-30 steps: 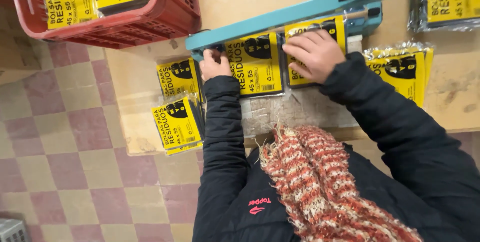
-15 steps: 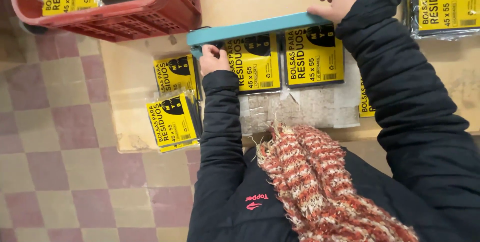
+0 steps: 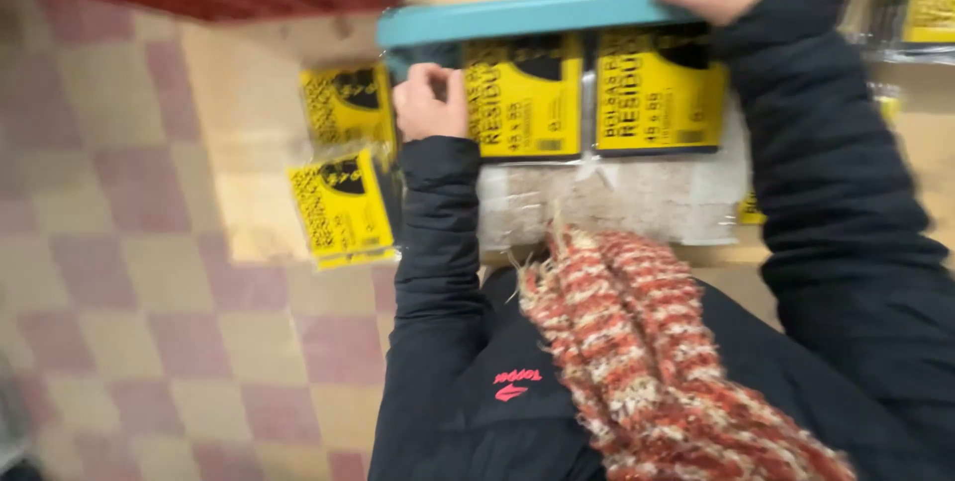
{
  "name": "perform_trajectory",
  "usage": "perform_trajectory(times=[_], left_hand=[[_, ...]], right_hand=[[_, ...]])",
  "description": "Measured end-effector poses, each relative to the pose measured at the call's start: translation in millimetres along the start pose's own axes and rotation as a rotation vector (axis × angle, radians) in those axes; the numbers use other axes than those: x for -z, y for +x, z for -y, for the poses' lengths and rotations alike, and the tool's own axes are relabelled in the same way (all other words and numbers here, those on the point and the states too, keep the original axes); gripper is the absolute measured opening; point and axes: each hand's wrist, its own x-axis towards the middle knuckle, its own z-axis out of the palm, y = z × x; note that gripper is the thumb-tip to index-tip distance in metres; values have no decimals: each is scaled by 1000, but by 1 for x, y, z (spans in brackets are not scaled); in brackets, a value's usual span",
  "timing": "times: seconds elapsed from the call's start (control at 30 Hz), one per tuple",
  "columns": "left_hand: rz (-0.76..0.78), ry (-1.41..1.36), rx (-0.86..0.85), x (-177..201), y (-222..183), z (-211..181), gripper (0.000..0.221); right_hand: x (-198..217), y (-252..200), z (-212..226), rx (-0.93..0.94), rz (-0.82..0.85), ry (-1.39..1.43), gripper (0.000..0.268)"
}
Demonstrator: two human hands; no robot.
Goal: Seal individual plastic trash bags using a heat sealer and organize them into stacks on a workbench.
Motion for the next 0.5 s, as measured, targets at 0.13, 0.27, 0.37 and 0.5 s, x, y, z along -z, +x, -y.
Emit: perform_trajectory(times=[0.13,0.27,0.37,0.5], left_hand=[[-57,34,-75,47,7,73,22],[12,273,111,101,51,153,40],[164,365,215,91,101,188,85],[224,696,269,50,131,221,131]], right_hand=[[-7,-3,-15,57,-25,-1,49],[-17,-14,-25,-40,-45,170,37],[-40,-12,-69,4,33,313,24],[-49,-13,-85,53,42,455,22]])
